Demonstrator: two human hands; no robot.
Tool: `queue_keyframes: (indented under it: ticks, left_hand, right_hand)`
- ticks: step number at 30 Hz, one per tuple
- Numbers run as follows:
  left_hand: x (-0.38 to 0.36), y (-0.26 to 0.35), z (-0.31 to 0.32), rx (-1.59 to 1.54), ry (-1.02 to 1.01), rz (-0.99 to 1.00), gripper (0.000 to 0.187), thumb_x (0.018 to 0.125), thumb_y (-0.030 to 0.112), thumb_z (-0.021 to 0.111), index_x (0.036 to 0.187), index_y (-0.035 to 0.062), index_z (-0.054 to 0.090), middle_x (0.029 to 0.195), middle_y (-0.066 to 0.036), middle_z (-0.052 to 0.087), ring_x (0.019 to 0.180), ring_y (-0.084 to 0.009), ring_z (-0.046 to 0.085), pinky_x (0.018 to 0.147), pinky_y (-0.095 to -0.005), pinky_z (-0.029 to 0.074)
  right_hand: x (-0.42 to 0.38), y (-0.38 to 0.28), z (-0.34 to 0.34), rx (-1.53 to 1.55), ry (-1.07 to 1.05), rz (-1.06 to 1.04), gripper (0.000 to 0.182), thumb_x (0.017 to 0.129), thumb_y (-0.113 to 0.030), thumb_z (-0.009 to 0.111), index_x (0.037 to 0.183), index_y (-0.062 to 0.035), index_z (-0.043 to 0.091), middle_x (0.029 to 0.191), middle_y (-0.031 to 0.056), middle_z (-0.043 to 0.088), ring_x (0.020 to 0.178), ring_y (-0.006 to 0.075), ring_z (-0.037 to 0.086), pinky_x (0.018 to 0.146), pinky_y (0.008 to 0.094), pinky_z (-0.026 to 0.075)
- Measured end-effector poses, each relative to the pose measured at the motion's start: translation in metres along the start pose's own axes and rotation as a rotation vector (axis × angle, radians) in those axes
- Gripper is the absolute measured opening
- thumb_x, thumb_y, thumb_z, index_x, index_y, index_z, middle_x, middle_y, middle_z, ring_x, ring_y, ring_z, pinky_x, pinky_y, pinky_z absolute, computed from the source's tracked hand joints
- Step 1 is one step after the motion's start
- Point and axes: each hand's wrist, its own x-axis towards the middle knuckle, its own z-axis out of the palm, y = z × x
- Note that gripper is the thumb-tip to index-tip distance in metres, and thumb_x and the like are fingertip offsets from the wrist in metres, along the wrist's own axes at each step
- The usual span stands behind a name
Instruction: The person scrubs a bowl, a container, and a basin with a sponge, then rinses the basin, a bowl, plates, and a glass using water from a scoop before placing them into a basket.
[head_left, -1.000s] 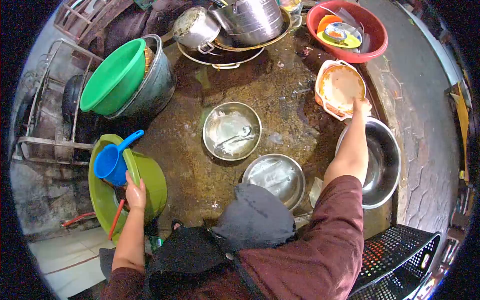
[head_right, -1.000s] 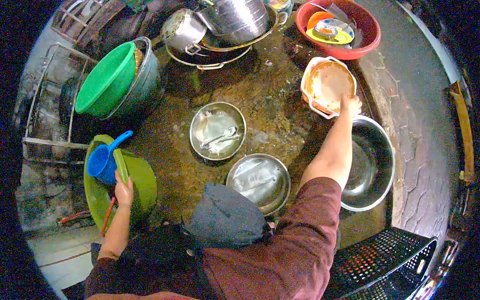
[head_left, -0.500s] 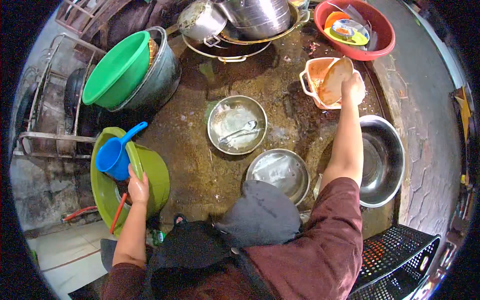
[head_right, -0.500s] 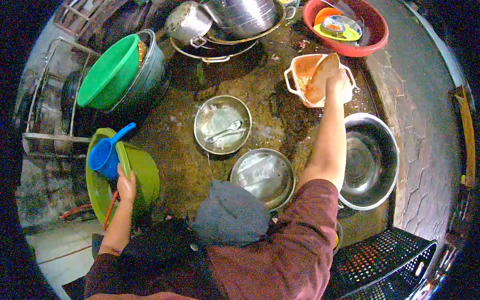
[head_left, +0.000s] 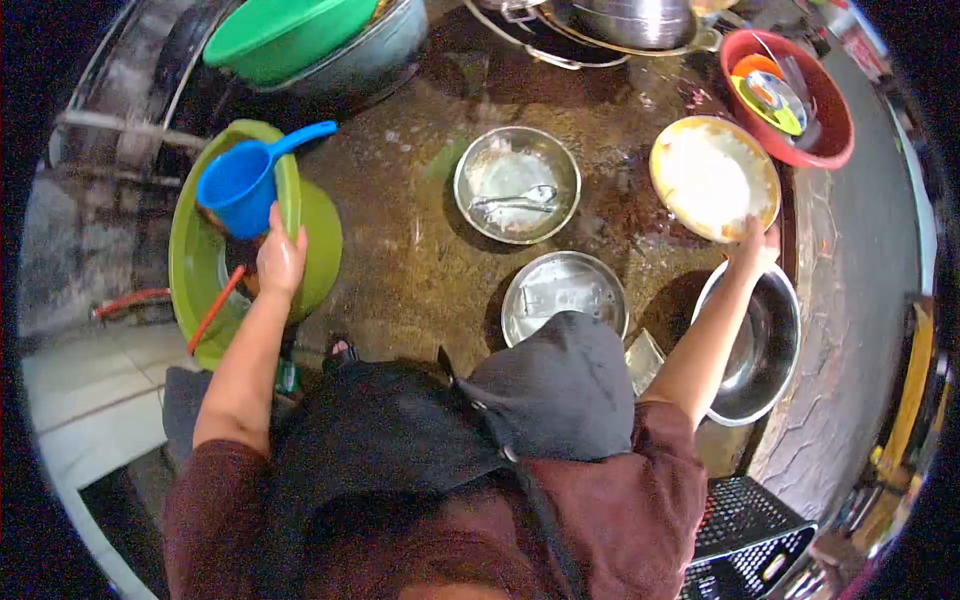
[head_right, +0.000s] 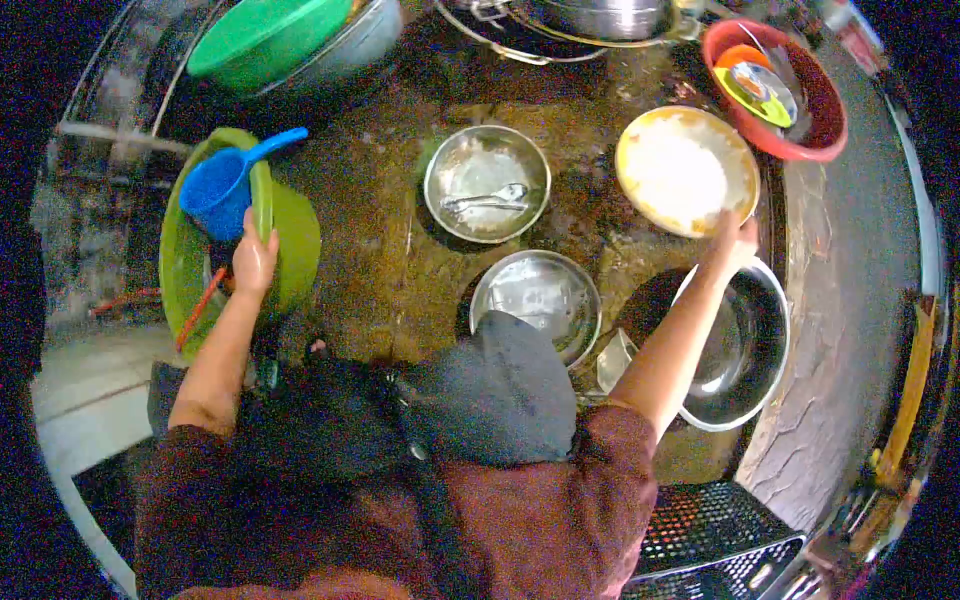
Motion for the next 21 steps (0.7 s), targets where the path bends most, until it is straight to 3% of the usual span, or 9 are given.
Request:
queue_keyframes:
  ticks: [1, 5, 9, 12, 13, 16, 17, 19, 21]
  left_hand:
    - [0.001, -0.002, 0.001, 0.003, -0.003, -0.027, 0.062, 0.081, 0.023, 0.053, 0.130, 0.0012, 0.023, 0.080, -0.026, 0.058, 0.074, -0.0426, 0.056, 0.064, -0.0481, 0.044]
    - [0.000, 0.000, -0.002, -0.010, -0.025, -0.032, 0.061, 0.081, 0.023, 0.054, 0.130, 0.0017, 0.023, 0.080, -0.026, 0.059, 0.074, -0.0420, 0.056, 0.065, -0.0482, 0.045]
    - [0.001, 0.000, -0.004, -0.065, -0.046, -0.047, 0.061, 0.081, 0.024, 0.054, 0.129, 0.0021, 0.024, 0.086, -0.026, 0.058, 0.075, -0.0419, 0.057, 0.066, -0.0480, 0.045]
    - [0.001, 0.000, -0.004, -0.078, -0.074, -0.071, 0.060, 0.081, 0.025, 0.053, 0.129, 0.0025, 0.024, 0.089, -0.026, 0.058, 0.076, -0.0417, 0.057, 0.067, -0.0479, 0.045]
    - [0.000, 0.000, -0.007, -0.080, -0.085, -0.080, 0.059, 0.082, 0.025, 0.052, 0.129, 0.0027, 0.024, 0.091, -0.026, 0.058, 0.077, -0.0416, 0.057, 0.067, -0.0479, 0.045]
    - [0.001, -0.002, -0.008, -0.088, -0.099, -0.088, 0.061, 0.081, 0.024, 0.052, 0.129, 0.0013, 0.024, 0.080, -0.025, 0.059, 0.070, -0.0413, 0.057, 0.063, -0.0489, 0.045]
    - [0.001, -0.006, -0.004, -0.102, -0.085, -0.077, 0.061, 0.080, 0.024, 0.052, 0.129, 0.0007, 0.024, 0.077, -0.025, 0.059, 0.069, -0.0410, 0.058, 0.063, -0.0491, 0.045]
    - [0.001, -0.014, 0.005, -0.157, -0.062, -0.055, 0.064, 0.080, 0.027, 0.054, 0.131, 0.0039, 0.022, 0.074, -0.025, 0.058, 0.067, -0.0415, 0.057, 0.062, -0.0490, 0.045]
    - [0.002, -0.012, 0.005, -0.126, -0.061, -0.065, 0.063, 0.081, 0.026, 0.053, 0.130, 0.0017, 0.022, 0.075, -0.025, 0.058, 0.068, -0.0409, 0.057, 0.062, -0.0489, 0.045]
  right_hand:
    - [-0.026, -0.008, 0.008, 0.061, -0.071, 0.012, 0.029, 0.070, -0.018, 0.058, 0.088, 0.0052, 0.061, 0.076, 0.0147, 0.064, 0.066, 0.0204, 0.059, 0.062, 0.0360, 0.046]
    - [-0.096, -0.013, 0.036, -0.676, -0.204, -0.198, 0.021, 0.072, -0.018, 0.057, 0.085, -0.0015, 0.059, 0.068, 0.0179, 0.059, 0.059, 0.0293, 0.058, 0.058, 0.0382, 0.045]
    - [-0.128, 0.001, 0.056, -0.552, -0.210, -0.210, 0.017, 0.072, -0.019, 0.056, 0.079, -0.0032, 0.056, 0.065, 0.0169, 0.059, 0.057, 0.0326, 0.058, 0.056, 0.0418, 0.045]
    - [-0.123, 0.042, 0.057, -0.734, -0.220, -0.173, 0.020, 0.072, -0.017, 0.056, 0.088, -0.0038, 0.057, 0.071, 0.0184, 0.061, 0.062, 0.0343, 0.060, 0.059, 0.0425, 0.047]
    - [-0.125, 0.049, 0.059, -0.559, -0.219, -0.165, 0.023, 0.074, -0.017, 0.056, 0.091, -0.0031, 0.058, 0.076, 0.0199, 0.062, 0.066, 0.0346, 0.061, 0.062, 0.0426, 0.047]
    - [-0.121, 0.090, 0.062, -0.461, -0.199, -0.025, 0.032, 0.077, -0.014, 0.059, 0.102, 0.0057, 0.056, 0.092, 0.0191, 0.062, 0.080, 0.0287, 0.059, 0.076, 0.0347, 0.045]
    - [-0.118, 0.106, 0.061, -0.315, -0.260, 0.065, 0.035, 0.080, -0.017, 0.058, 0.104, 0.0075, 0.053, 0.097, 0.0172, 0.061, 0.084, 0.0250, 0.058, 0.077, 0.0340, 0.045]
    - [-0.117, 0.132, 0.068, -0.367, -0.331, 0.040, 0.035, 0.081, -0.017, 0.057, 0.107, 0.0069, 0.052, 0.101, 0.0161, 0.060, 0.088, 0.0212, 0.056, 0.076, 0.0327, 0.045]
    - [-0.117, 0.126, 0.077, -0.276, -0.358, 0.152, 0.037, 0.082, -0.019, 0.057, 0.108, 0.0070, 0.050, 0.103, 0.0164, 0.059, 0.089, 0.0212, 0.055, 0.076, 0.0333, 0.045]
